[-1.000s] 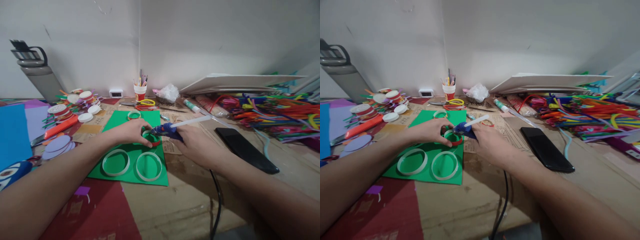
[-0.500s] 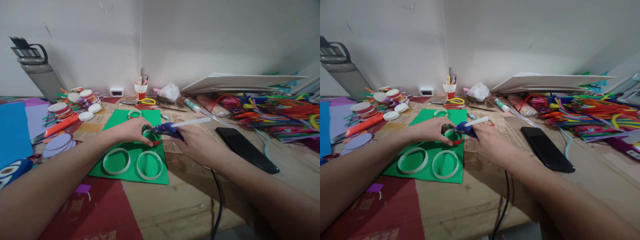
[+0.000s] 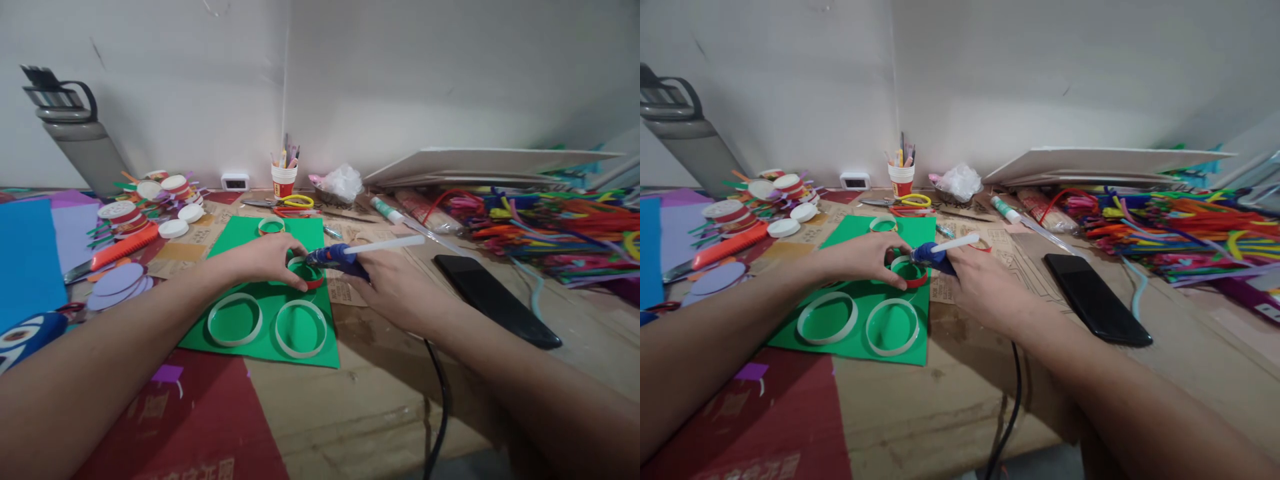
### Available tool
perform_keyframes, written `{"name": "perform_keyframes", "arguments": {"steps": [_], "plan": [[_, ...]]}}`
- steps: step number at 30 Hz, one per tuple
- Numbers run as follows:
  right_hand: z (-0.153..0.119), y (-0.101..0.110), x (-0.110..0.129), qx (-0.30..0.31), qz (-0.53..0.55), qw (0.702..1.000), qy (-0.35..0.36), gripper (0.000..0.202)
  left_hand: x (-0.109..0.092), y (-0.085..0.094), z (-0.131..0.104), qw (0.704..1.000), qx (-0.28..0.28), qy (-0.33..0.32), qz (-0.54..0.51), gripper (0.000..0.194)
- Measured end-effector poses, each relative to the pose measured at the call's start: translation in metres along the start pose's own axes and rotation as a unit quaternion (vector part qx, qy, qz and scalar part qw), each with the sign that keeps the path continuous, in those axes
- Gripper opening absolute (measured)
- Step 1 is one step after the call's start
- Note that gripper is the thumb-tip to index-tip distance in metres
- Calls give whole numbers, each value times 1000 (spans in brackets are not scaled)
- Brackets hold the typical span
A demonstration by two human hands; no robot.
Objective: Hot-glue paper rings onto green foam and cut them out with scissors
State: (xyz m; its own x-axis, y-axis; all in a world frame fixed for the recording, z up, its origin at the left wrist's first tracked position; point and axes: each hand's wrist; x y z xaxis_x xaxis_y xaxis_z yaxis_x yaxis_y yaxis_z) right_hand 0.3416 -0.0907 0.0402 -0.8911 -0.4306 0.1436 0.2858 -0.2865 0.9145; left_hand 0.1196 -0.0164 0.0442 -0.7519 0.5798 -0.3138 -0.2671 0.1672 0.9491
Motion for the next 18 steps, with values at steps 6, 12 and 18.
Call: {"name": "perform_keyframes", "arguments": {"steps": [6, 12, 18], "plan": [[-1, -1, -2, -2, -2, 1000, 6, 17, 0, 0, 0, 1000, 3, 1, 1, 65], [0, -2, 0, -9, 2, 1000, 14, 17, -4, 2, -1, 1000, 8, 11, 9, 63], [0, 1, 0, 2, -11, 1000, -2, 16, -3, 1, 0, 1000, 7, 8, 5, 67]]}}
Point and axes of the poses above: each hand's wrist, its own z-axis towards the middle knuckle, its own y-axis out of the back of the hand, x = y × z, and after that the axes turned 9 degrees about -x, right-handed
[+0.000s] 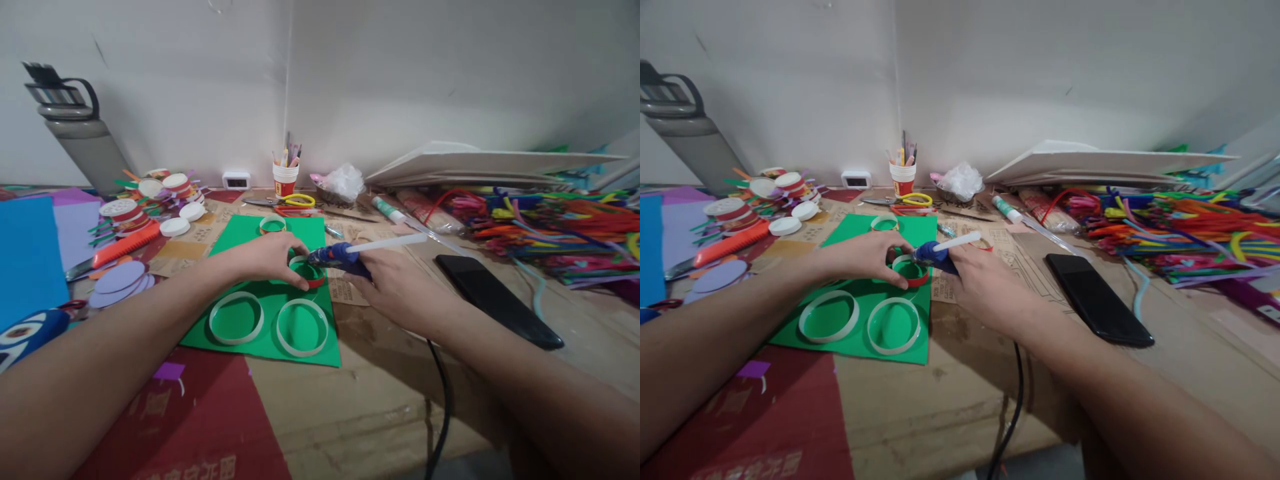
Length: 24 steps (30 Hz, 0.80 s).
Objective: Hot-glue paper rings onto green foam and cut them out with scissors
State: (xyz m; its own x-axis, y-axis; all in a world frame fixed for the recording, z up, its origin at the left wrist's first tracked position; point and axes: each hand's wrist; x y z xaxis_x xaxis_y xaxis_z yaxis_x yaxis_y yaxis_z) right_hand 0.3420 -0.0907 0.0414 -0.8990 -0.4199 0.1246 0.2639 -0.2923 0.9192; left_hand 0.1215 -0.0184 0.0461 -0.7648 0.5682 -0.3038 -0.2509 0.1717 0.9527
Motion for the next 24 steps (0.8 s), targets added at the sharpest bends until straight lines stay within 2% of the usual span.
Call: {"name": "perform_keyframes", "arguments": {"steps": [24], "plan": [[-1, 0, 2, 5, -13, 1000, 6, 17, 2, -1, 0, 1000, -1, -11, -5, 67]]}}
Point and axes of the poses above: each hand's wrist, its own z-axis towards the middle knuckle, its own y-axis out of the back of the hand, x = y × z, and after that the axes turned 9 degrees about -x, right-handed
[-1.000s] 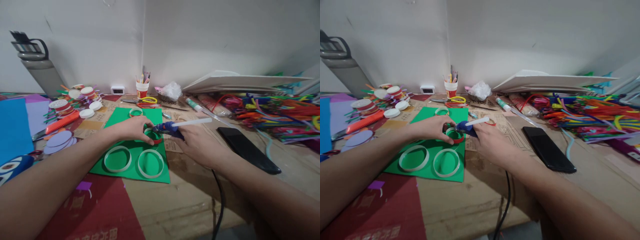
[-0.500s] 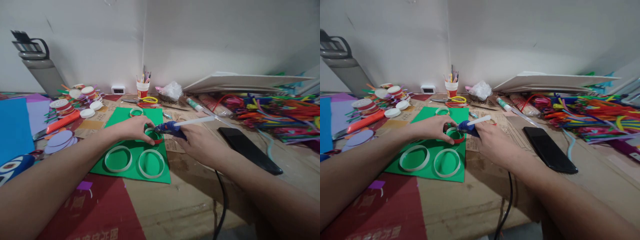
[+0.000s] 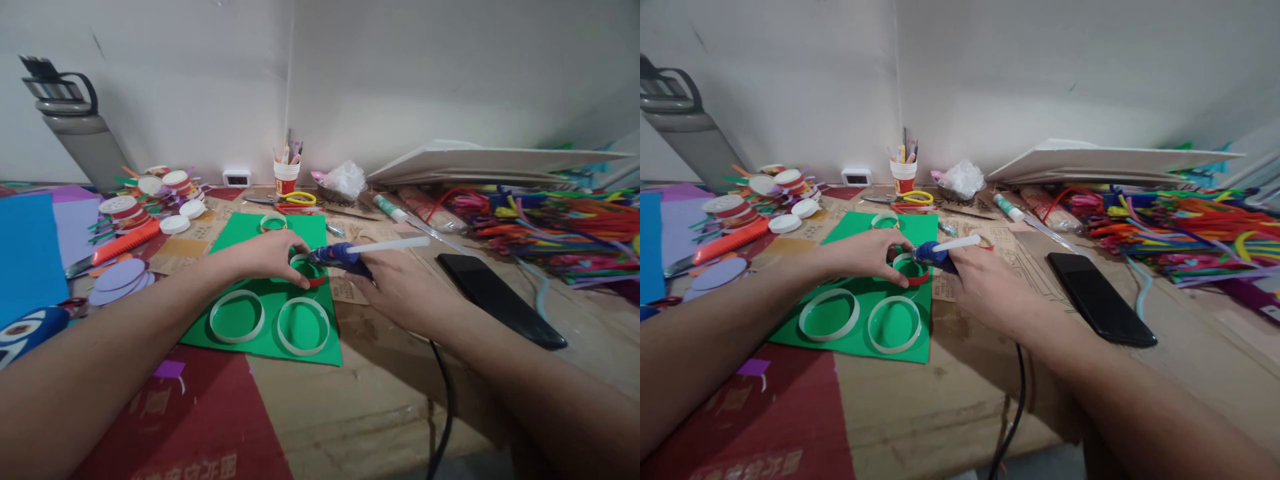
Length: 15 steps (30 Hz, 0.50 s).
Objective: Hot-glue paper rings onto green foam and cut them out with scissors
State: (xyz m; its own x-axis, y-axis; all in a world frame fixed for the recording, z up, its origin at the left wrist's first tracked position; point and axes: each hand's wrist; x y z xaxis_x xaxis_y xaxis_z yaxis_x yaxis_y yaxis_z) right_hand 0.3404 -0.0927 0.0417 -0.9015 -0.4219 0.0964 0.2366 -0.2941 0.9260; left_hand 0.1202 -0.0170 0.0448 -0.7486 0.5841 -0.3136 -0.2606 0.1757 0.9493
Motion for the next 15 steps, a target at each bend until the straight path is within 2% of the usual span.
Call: {"name": "perform_keyframes", "arguments": {"steps": [8, 15], "plan": [[-1, 2, 0, -29, 15, 999, 17, 15, 1, -1, 1, 1000, 2, 2, -2, 66], [-1, 0, 0, -16, 15, 1000, 19, 16, 3, -2, 1, 1000, -2, -1, -1, 65]]}}
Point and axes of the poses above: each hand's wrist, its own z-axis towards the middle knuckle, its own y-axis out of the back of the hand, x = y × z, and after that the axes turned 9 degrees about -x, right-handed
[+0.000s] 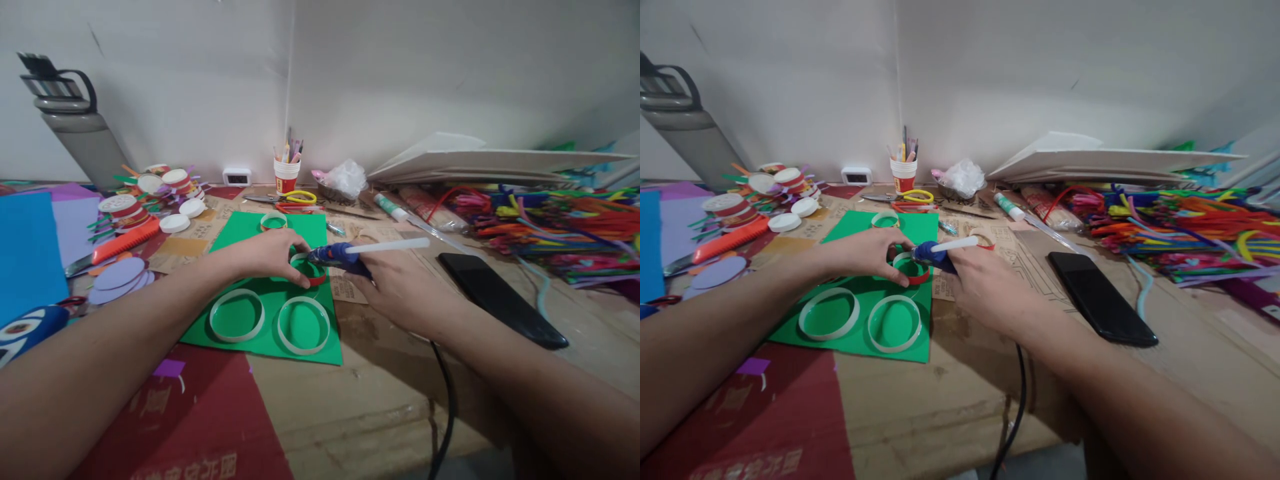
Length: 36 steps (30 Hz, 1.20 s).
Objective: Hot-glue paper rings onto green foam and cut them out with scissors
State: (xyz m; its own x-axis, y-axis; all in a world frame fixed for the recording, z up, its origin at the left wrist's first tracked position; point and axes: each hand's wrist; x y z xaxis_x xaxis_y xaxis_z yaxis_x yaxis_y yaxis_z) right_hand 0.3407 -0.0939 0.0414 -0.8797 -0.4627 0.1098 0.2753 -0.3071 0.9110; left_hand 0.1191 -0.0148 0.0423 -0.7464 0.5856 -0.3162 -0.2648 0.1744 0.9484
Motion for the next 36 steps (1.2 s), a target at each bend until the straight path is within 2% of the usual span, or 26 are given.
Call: {"name": "perform_keyframes", "arguments": {"steps": [6, 14, 23, 29, 36], "plan": [[1, 5, -2, 15, -17, 1000, -12, 15, -1, 1, -1, 1000, 2, -3, -3, 68], [-1, -1, 2, -17, 10, 1000, 4, 17, -1, 0, 0, 1000, 4, 3, 2, 65], [0, 4, -1, 7, -15, 1000, -13, 15, 1, -1, 1, 1000, -1, -5, -2, 69], [0, 1, 3, 2, 0, 1000, -8, 17, 1, -1, 1, 1000, 0, -17, 5, 66], [1, 4, 0, 17, -27, 999, -9, 15, 0, 0, 0, 1000, 4, -2, -2, 69]]}}
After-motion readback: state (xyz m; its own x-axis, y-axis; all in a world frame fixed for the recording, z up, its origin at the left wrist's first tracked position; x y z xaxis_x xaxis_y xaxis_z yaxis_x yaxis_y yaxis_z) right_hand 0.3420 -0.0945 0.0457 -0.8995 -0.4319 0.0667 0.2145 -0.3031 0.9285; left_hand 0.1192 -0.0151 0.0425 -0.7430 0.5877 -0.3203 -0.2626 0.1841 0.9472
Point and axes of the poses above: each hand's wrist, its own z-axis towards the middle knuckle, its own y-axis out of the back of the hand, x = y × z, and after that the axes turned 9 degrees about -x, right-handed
